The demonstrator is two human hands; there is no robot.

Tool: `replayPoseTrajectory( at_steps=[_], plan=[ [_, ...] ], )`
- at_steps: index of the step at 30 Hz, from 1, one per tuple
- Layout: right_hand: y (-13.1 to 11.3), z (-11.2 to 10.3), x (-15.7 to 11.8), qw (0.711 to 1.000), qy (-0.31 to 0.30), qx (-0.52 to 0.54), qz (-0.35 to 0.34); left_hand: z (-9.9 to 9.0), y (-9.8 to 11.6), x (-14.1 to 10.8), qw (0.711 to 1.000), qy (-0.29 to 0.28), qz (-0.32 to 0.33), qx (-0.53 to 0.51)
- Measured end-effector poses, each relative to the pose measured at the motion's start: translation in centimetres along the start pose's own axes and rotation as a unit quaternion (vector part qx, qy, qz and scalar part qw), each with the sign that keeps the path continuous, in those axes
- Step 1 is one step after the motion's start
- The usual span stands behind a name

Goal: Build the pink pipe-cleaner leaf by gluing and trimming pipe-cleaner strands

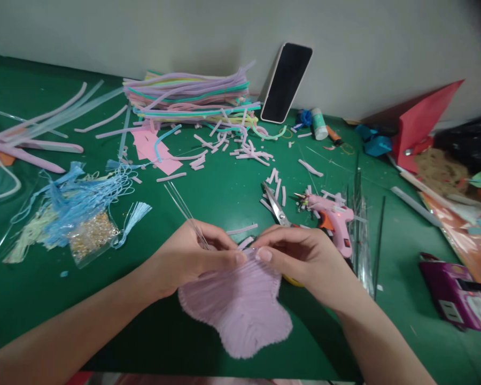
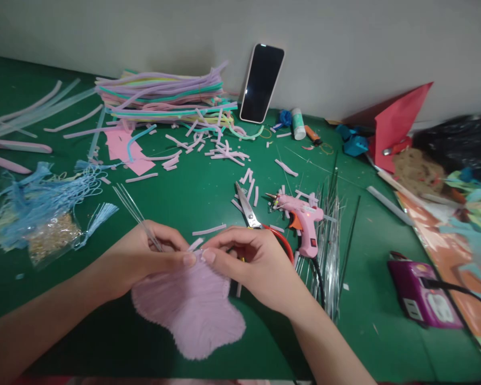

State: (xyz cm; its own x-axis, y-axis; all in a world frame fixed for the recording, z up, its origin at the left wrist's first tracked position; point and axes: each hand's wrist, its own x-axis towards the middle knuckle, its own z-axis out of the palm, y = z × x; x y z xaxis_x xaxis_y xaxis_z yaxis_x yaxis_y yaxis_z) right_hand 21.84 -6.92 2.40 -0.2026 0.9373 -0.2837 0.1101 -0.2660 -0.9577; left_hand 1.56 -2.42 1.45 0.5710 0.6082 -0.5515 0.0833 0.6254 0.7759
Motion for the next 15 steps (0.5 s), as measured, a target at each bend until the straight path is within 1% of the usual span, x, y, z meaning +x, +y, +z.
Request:
replayPoseTrajectory(
  at_steps=[8,10,12,15],
  plan=[
    [0.2,0.7,-0.4,0.998,0.051,-0.039,-0.008,0.3,-0.1,0.1,1.000,0.004,0.010,-0.002],
    [0.1,0.4,-0.4,0.997,0.067,-0.042,-0.017,0.2,-0.1,0.1,1.000,0.011,0.008,0.006],
    [0.1,-0.2,-0.6,0.995,0.097,-0.027,-0.019,0.2,-0.2,0.0,1.000,0.019,0.008,0.016],
    [0.2,-1.0,-0.8,0.988,0.152,-0.001,0.003,0.2,-0.2,-0.1,0.999,0.019,0.009,0.025]
  ],
)
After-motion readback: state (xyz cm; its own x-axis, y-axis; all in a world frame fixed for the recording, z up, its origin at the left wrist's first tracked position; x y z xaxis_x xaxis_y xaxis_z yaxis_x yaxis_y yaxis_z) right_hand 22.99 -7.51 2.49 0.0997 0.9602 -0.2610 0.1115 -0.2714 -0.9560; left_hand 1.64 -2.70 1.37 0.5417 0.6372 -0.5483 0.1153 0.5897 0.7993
